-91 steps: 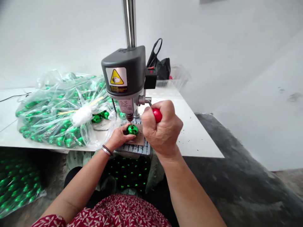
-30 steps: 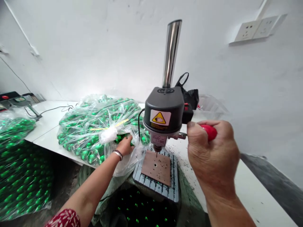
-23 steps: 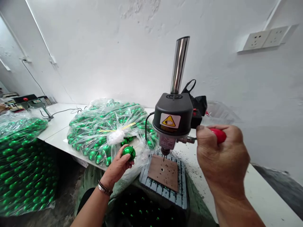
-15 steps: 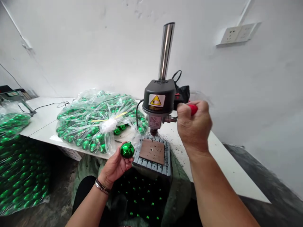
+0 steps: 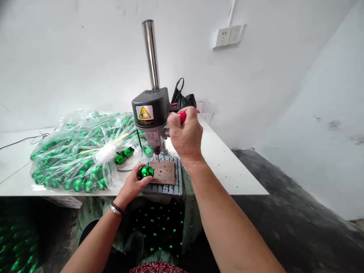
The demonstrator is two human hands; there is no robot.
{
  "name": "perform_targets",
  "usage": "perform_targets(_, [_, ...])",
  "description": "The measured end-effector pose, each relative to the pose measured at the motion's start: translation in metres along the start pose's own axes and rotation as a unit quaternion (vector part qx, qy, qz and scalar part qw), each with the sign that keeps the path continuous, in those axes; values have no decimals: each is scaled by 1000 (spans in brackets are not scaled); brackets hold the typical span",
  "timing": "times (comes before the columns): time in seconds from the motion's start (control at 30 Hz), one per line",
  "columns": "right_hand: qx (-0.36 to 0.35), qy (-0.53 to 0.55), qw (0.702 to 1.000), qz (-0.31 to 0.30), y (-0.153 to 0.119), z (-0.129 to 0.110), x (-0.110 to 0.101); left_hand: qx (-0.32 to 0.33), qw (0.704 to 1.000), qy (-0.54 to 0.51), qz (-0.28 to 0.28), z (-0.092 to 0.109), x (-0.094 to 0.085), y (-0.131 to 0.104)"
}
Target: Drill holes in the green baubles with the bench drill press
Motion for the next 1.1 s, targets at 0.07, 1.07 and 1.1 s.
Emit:
perform_targets(0.07, [-16,-4,1000,2,0,0,0,12,999,16,-26,6,3,7])
perform_targets(1.07, [-132,24,991,6,30,3,12,25,988,138,-68,3,31,59])
perform_targets(1.1, [-144,32,989,9,30,3,12,26,987,142,-69,5,32,59])
Point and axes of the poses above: each hand's wrist, its own y-axis towards the middle knuckle, its own x-axis out of the palm, z = x × y, the point moved 8 cm from there along y, towards the middle knuckle, and after that the axes turned 9 degrees about -x, right-handed, at the moved point
